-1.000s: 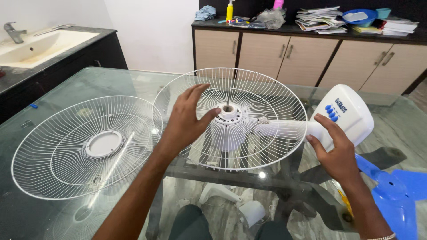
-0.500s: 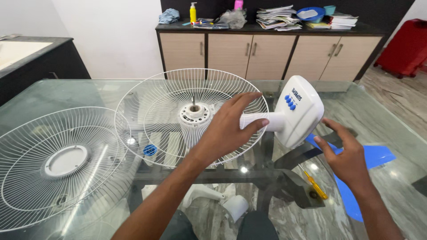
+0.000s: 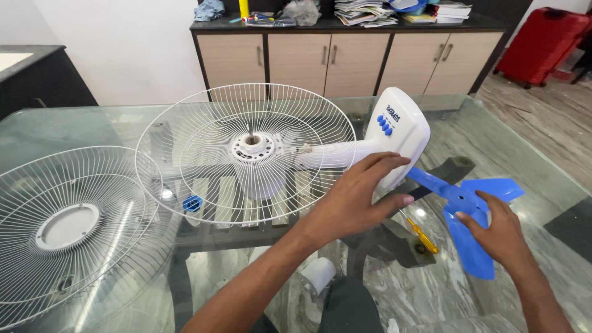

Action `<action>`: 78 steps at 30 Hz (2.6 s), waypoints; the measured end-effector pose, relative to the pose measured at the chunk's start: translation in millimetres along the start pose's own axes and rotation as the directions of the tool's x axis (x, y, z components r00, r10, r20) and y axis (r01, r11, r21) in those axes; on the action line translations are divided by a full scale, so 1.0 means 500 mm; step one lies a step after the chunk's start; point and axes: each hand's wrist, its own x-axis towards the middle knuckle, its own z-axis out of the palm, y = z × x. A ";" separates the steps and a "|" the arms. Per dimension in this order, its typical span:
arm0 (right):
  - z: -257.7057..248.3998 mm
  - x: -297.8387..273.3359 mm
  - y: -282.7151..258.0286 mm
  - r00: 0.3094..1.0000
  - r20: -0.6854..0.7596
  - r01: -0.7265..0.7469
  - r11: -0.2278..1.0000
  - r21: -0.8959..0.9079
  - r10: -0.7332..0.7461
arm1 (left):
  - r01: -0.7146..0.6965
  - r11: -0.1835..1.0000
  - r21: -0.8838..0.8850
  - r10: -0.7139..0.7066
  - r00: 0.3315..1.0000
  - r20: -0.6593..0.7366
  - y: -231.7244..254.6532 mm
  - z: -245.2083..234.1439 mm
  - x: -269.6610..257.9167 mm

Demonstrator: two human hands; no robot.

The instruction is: The person assembles a table fan on a glass table. They attach the front grille to the motor housing, place the blue fan blades onto the motor shaft, and secure the blades with a blue nut. The rear grille remains separate on the table.

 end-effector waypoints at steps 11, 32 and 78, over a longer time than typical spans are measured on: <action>0.063 -0.052 -0.035 0.987 0.048 -0.144 0.973 -0.182 0.155 | 0.005 0.998 -0.068 0.002 0.995 0.104 -0.006 -0.022 -0.040; 0.024 -0.053 -0.029 0.965 -0.195 -0.186 0.982 -0.040 0.175 | -0.079 0.960 0.267 0.089 0.996 -0.027 -0.012 -0.062 -0.026; -0.031 0.210 -0.646 0.783 -0.328 0.616 0.732 0.291 -0.528 | 0.188 0.617 0.764 0.219 0.892 -0.396 -0.046 -0.393 -0.095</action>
